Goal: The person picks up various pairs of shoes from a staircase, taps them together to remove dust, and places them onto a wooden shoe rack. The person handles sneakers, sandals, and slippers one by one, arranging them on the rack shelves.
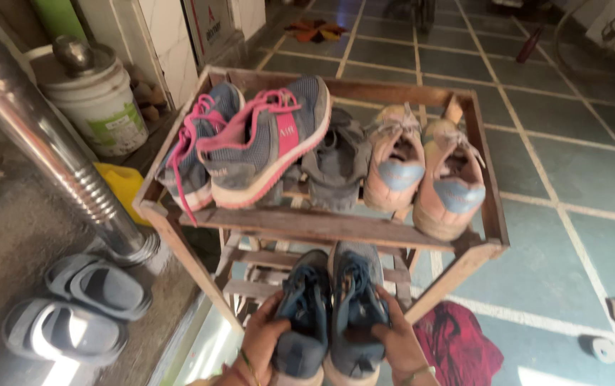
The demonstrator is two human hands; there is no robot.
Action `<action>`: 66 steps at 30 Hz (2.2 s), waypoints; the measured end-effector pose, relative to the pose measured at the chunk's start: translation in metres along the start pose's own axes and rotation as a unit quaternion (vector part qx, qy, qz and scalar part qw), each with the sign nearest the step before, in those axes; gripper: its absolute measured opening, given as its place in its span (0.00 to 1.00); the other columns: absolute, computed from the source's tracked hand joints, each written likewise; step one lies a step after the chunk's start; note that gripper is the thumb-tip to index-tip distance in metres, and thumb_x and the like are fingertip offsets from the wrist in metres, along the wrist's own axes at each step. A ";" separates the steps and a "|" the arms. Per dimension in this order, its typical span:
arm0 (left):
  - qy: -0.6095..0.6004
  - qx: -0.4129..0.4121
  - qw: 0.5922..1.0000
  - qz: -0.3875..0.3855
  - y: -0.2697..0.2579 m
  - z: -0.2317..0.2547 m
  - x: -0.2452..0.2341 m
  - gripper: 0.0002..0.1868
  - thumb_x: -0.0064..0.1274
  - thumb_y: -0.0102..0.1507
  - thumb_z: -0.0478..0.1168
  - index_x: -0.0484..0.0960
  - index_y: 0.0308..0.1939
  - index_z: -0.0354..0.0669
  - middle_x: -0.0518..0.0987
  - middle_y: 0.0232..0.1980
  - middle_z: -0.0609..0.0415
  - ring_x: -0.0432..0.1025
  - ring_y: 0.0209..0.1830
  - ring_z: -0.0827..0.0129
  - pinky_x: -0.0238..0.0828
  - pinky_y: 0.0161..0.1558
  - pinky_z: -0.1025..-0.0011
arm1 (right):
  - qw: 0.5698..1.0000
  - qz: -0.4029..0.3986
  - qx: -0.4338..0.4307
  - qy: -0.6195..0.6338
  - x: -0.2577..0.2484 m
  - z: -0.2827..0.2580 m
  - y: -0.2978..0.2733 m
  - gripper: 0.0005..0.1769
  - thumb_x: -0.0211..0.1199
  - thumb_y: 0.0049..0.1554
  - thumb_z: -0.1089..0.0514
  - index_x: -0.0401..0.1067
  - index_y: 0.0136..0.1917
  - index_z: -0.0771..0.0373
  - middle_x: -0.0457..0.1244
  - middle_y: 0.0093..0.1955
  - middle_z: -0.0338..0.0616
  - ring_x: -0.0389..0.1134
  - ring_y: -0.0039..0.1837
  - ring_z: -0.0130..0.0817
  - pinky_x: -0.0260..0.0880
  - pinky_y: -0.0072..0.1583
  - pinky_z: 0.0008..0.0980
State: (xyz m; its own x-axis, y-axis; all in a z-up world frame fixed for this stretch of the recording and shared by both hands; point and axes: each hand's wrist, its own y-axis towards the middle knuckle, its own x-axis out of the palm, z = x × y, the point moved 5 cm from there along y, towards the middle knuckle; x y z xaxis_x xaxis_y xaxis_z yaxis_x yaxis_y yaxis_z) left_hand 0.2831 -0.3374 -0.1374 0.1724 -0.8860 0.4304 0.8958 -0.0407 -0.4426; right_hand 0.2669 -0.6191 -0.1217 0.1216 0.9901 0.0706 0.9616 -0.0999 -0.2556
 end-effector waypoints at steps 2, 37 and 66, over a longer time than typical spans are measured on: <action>0.049 0.047 0.998 -0.002 0.018 -0.011 -0.013 0.41 0.50 0.50 0.20 0.73 0.70 0.37 0.83 0.56 0.42 0.79 0.46 0.60 0.75 0.45 0.68 | 0.991 -0.032 -0.104 -0.081 -0.010 0.013 0.015 0.48 0.54 0.44 0.76 0.59 0.77 0.52 0.64 0.69 0.43 0.64 0.70 0.32 0.59 0.68 0.28; 0.047 0.029 0.997 -0.056 0.084 -0.006 0.068 0.35 0.47 0.53 0.23 0.76 0.67 0.42 0.83 0.51 0.51 0.76 0.44 0.69 0.73 0.45 0.73 | 0.993 0.117 0.029 0.020 -0.035 0.010 0.056 0.45 0.53 0.48 0.73 0.61 0.78 0.49 0.65 0.66 0.42 0.66 0.57 0.36 0.64 0.53 0.38; 0.146 0.120 0.982 0.007 0.254 -0.105 0.087 0.21 0.53 0.64 0.44 0.80 0.58 0.38 0.82 0.59 0.51 0.73 0.59 0.63 0.65 0.60 0.69 | 0.902 0.387 -0.005 -0.191 -0.079 0.048 0.160 0.23 0.59 0.50 0.64 0.74 0.60 0.64 0.70 0.56 0.60 0.70 0.60 0.57 0.66 0.62 0.45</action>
State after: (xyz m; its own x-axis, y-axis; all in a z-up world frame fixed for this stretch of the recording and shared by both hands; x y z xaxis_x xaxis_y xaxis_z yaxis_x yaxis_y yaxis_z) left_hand 0.4829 -0.4733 -0.2951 0.0925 -0.9819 0.1655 0.9709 0.0521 -0.2338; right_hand 0.3989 -0.7088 -0.2146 0.6660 0.5851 -0.4628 0.6274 -0.7749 -0.0767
